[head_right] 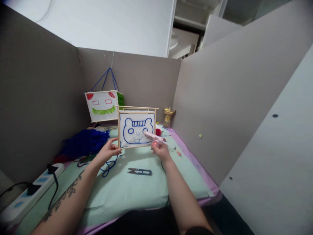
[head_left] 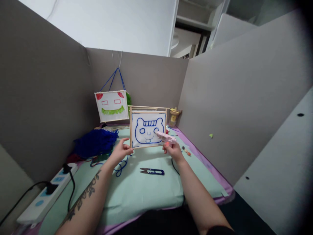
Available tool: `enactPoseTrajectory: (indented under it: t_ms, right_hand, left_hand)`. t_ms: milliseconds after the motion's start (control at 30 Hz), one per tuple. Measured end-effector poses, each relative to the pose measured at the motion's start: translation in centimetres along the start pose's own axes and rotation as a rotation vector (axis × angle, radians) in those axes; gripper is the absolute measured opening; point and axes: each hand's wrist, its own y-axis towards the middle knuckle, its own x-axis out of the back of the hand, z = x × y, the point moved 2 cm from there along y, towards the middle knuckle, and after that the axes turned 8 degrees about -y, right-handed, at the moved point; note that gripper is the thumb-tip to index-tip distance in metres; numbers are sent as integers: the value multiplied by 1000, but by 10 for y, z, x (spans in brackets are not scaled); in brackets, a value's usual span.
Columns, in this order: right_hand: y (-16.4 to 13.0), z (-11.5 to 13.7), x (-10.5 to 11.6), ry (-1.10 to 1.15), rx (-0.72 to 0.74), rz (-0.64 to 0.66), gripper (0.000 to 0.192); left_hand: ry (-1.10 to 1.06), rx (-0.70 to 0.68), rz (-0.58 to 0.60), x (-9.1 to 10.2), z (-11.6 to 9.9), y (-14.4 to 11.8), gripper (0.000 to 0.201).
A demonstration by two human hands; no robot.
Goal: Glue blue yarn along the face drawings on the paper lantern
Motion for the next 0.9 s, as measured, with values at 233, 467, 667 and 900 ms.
enactPoseTrajectory:
  t_ms: [233, 467, 667, 900]
  right_hand:
    - [6, 0, -4, -53, -8, -81, 35]
    - [7, -3, -6, -60, -8, -96, 36]
    - [5, 1, -4, -20, 6, -82, 35]
    - [7, 2, -4, -15, 2, -86, 33]
  left_hand:
    - [28, -2, 4, 0, 0, 0, 76]
    - [-13, 0, 14, 1, 6, 4, 78]
    - [8, 2, 18, -2, -1, -2, 76]
    - [-3, -2, 13, -2, 0, 0, 74]
